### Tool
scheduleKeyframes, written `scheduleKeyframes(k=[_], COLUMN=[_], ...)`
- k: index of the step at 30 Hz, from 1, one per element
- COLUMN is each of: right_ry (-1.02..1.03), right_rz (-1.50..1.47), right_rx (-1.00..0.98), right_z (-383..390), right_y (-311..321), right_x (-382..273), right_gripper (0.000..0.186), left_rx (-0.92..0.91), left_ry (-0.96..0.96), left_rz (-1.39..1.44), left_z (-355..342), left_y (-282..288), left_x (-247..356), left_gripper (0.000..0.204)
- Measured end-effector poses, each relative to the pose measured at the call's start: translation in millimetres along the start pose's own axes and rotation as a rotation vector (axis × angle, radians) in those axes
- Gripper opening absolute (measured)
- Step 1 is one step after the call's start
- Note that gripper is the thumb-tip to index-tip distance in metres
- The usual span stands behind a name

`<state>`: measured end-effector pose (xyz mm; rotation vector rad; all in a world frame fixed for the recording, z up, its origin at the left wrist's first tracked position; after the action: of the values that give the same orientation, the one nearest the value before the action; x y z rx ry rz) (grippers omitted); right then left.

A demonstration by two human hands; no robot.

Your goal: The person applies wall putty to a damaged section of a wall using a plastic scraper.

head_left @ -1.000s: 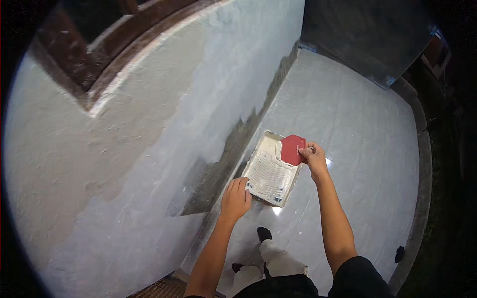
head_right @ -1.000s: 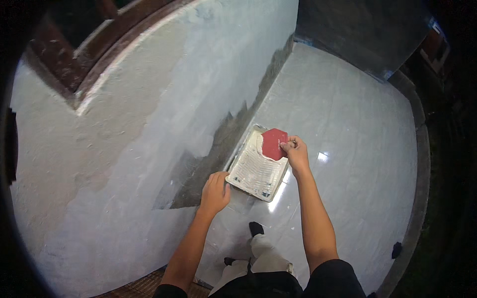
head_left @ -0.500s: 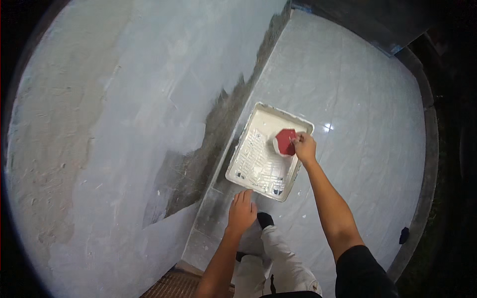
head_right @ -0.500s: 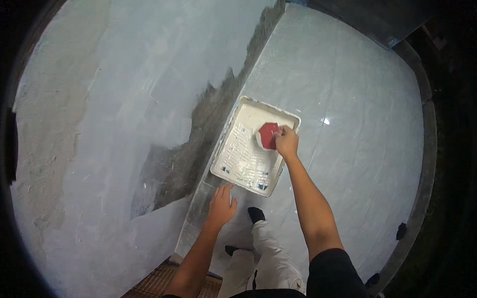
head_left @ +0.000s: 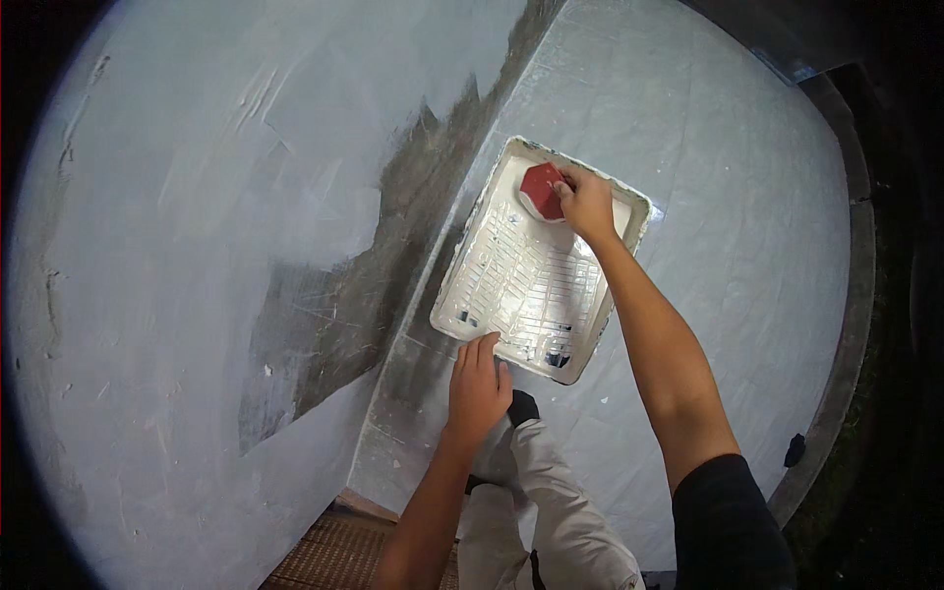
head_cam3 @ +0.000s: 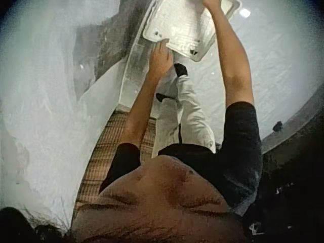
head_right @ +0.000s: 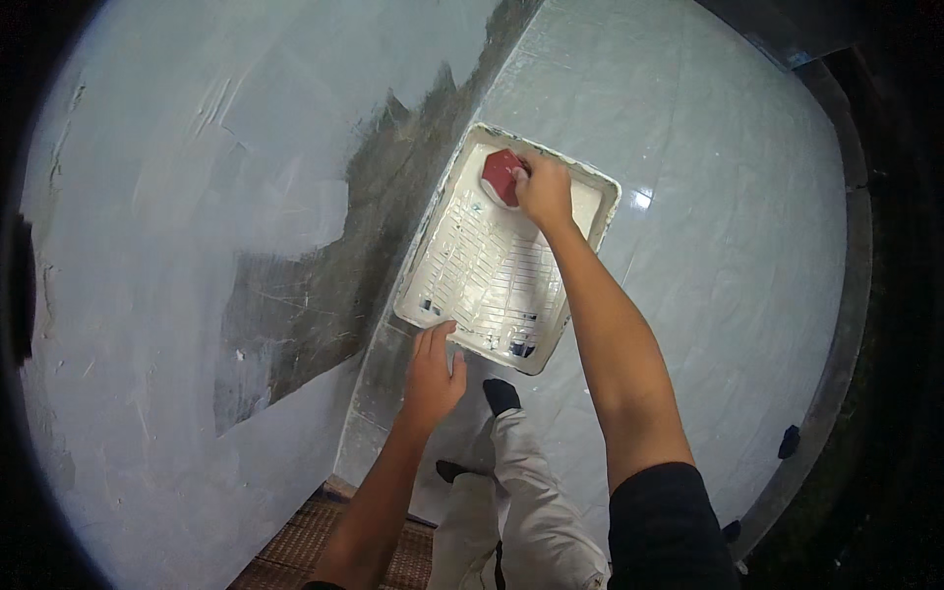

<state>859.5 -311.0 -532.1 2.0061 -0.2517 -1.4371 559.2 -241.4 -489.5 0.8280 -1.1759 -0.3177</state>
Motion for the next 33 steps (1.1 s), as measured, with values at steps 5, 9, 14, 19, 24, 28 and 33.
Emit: scheduleKeyframes(k=[5,9,14,19,24,28,33], right_ry=[0.092,0.102,0.125,0.109,0.103,0.076,-0.020], right_rz=[0.115,0.105,0.136,0.141,0.156,0.114,-0.001], right_rx=[-0.099,-0.125,-0.167,-0.244,-0.417,-0.401,-0.526], right_z=[-11,-16,-22,-32,-35,-33,-22], right_y=[-13,-19,-22,-22,-28,-25,-35], right_x=[-9,-6,-8,-9,-2,2,31], right_gripper=[0.022,0.022,0.021,0.022,0.023,0.024,0.025], left_rx=[0.029,0.033,0.064,0.068,0.028,0.045,0.072], left_ry=[0.015,0.031,0.026,0.048,0.125,0.112,0.134], left_rz=[0.014,0.021,0.043,0.069,0.071,0.051,0.054], left_z=[-6,-11,-13,-10,-4,2,10], left_y=[-5,-8,-10,-12,-11,-9,-7], left_x=[-5,-7,-10,-12,-14,-21,-26], left_gripper=[0.044,0.044,0.044,0.044,0.043,0.044,0.045])
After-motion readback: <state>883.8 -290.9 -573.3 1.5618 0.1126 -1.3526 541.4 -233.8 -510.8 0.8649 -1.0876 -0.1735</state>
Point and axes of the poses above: each hand's wrist, its own z-axis away from the middle knuckle, its own y-axis out of the back of the hand, x = y × z, the point moved 3 cm from there along -z, towards the middle knuckle, and after that the axes turned 6 degrees about y, right-handed, at the moved point
